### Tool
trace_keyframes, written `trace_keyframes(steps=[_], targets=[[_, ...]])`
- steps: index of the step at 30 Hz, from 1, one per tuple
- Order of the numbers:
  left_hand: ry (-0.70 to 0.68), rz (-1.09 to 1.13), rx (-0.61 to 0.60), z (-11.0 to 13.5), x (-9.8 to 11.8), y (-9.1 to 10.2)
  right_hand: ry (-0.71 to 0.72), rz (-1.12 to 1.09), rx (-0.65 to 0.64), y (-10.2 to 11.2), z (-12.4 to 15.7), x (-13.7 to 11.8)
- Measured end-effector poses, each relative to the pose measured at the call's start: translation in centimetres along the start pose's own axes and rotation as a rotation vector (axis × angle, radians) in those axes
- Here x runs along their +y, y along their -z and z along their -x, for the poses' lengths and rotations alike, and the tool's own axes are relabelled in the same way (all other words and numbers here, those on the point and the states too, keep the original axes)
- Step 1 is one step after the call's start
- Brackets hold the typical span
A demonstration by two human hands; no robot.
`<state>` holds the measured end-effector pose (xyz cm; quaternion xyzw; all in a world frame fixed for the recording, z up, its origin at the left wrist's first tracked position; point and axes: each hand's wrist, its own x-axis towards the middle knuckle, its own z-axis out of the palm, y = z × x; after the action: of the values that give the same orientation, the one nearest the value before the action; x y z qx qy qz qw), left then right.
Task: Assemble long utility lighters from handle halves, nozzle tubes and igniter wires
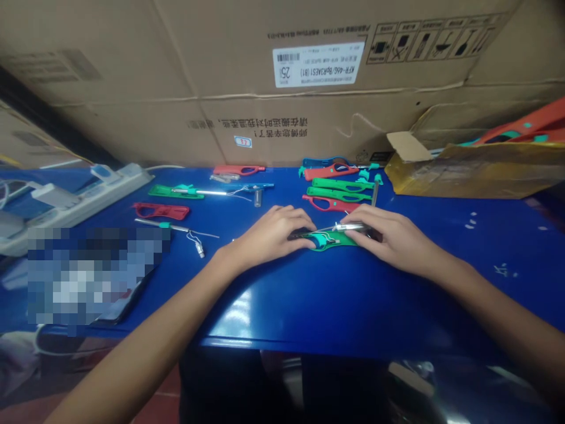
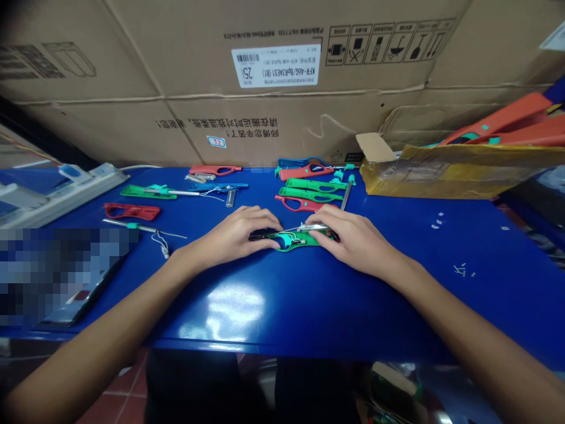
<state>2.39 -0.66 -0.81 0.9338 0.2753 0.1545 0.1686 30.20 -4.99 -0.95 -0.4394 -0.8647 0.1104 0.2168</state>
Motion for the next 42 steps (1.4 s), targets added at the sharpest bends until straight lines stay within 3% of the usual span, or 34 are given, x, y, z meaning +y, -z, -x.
trace_keyframes(steps=[12, 23, 34, 42], targets=[[-0.036, -0.019, 0.015, 0.2, -0.1, -0.2, 0.033, 0.023, -0.063, 0.0, 0.2, 0.4], [-0.048, -0.144, 0.101, 0.2, 0.0, -1.2, 0.029, -0.025, -0.079, 0.0, 0.0, 0.2], [-0.141, -0.165, 0.009, 0.4, 0.7, 0.2, 0.051, 0.04, -0.082, 0.1, 0.3, 0.6], [-0.083, -0.074, 0.004, 0.5, 0.1, -0.1, 0.064, 0.048, -0.107, 0.3, 0.4, 0.9]])
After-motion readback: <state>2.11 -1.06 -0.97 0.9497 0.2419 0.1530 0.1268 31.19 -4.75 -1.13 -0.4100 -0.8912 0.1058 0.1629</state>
